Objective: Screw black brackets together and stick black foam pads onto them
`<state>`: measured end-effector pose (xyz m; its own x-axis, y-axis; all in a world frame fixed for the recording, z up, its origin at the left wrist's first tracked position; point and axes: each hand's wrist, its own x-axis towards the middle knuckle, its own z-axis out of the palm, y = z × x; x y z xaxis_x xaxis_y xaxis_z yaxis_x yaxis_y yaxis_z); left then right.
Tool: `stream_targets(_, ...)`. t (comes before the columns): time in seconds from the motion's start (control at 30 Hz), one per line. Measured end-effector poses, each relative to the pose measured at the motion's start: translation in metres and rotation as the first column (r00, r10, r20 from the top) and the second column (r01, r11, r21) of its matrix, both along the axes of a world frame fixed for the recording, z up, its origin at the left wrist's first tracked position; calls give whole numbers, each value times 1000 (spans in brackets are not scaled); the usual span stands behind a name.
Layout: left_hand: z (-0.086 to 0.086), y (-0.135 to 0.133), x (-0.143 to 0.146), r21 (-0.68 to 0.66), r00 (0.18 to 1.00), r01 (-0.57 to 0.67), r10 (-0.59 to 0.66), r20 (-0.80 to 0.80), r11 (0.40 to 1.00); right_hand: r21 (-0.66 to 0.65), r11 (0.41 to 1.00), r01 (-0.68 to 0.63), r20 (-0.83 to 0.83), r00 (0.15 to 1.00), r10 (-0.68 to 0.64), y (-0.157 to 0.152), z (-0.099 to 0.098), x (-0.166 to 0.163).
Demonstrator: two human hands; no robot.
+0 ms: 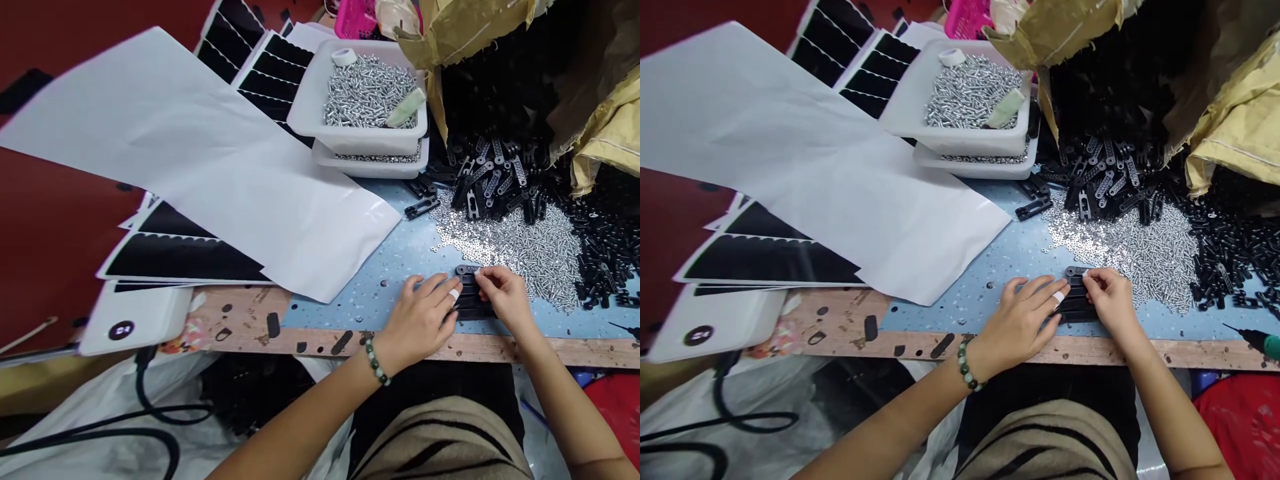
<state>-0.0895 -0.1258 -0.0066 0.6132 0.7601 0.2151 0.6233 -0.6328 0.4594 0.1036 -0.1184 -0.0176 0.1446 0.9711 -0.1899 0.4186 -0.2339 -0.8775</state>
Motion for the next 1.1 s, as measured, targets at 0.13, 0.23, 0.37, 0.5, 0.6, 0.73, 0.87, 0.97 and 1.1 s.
stream_targets(0.13,0,2,6,-16,1000,-14,13,-13,1000,53,997,-61,306,951,42,2,2,0)
stream_targets(0.23,1,5,9,-17,1000,-17,16,-22,1000,80,991,-109,482,874,57,2,7,3)
stream_targets(0.37,4,9,10,-25,1000,5,-6,-25,1000,273,912,-308,452,877,161,-5,21,3)
stream_targets(0.5,11,13,13,-48,1000,8,-8,6,999,322,761,-563,305,823,480,-15,35,-4)
stream_targets(0.6,14,16,13,-84,989,-95,104,109,992,292,866,-405,148,914,377,-14,36,0)
stream_targets(0.73,8,17,10,-87,980,-136,147,138,987,95,995,15,-129,992,-2,1,25,15)
stream_targets(0.87,-2,14,11,-61,998,-43,45,33,997,-7,998,56,-148,987,-56,15,10,16)
stream_targets(0.97,-4,13,12,-30,999,-40,40,8,999,5,1000,29,-70,997,-28,18,3,12)
stream_targets(1.1,-2,14,12,-22,999,-36,36,-4,999,27,1000,8,-6,1000,-8,17,1,11)
